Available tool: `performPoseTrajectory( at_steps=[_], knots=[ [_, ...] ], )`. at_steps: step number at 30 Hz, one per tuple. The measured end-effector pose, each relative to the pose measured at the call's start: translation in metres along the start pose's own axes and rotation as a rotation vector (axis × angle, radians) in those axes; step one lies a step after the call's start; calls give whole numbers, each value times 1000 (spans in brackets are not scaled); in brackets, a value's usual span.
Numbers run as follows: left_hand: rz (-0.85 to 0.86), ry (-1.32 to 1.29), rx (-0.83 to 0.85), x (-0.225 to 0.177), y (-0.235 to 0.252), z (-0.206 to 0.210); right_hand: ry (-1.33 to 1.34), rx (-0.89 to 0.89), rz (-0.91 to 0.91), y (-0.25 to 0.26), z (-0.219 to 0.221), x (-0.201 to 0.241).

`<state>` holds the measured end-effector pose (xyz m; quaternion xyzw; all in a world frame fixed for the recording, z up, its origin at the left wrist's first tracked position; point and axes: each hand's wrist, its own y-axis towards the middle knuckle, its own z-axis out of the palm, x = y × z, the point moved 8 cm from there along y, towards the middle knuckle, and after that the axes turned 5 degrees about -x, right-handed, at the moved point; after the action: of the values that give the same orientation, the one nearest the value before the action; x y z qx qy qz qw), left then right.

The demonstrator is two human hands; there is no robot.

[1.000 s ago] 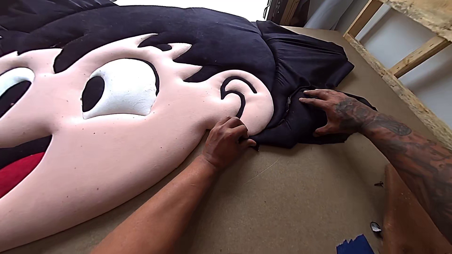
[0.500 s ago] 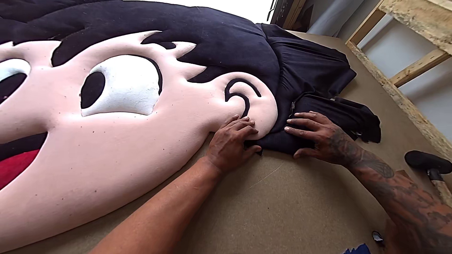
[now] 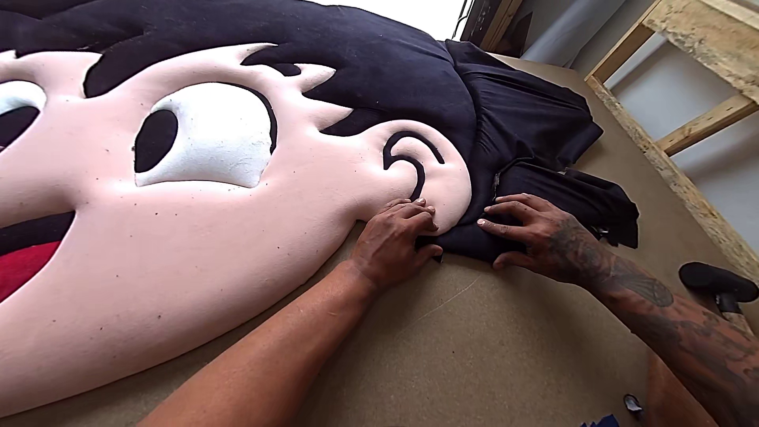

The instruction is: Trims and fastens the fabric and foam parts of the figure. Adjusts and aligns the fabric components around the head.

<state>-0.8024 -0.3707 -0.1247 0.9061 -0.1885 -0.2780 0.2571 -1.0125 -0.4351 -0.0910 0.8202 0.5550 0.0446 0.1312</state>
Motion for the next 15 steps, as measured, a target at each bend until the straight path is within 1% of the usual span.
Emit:
performPoseTrajectory(
  at_steps=[5,9,11,12,15],
  knots=[
    [-25,39,-10,-2,2,1,-9,26,-4,4,-1,2],
    [-30,55,-20,-1,2,3,33,-12,43,0,0,-1],
    [-29,52,-29,0,1,3,68,-74,130,-5,-1,-5],
    [-26,53,-35,0,0,3,62,-107,203,-10,-3,-9],
    [-22,59,-58,0,-1,4,-55,-137,416,-31,2,-32]
  ],
)
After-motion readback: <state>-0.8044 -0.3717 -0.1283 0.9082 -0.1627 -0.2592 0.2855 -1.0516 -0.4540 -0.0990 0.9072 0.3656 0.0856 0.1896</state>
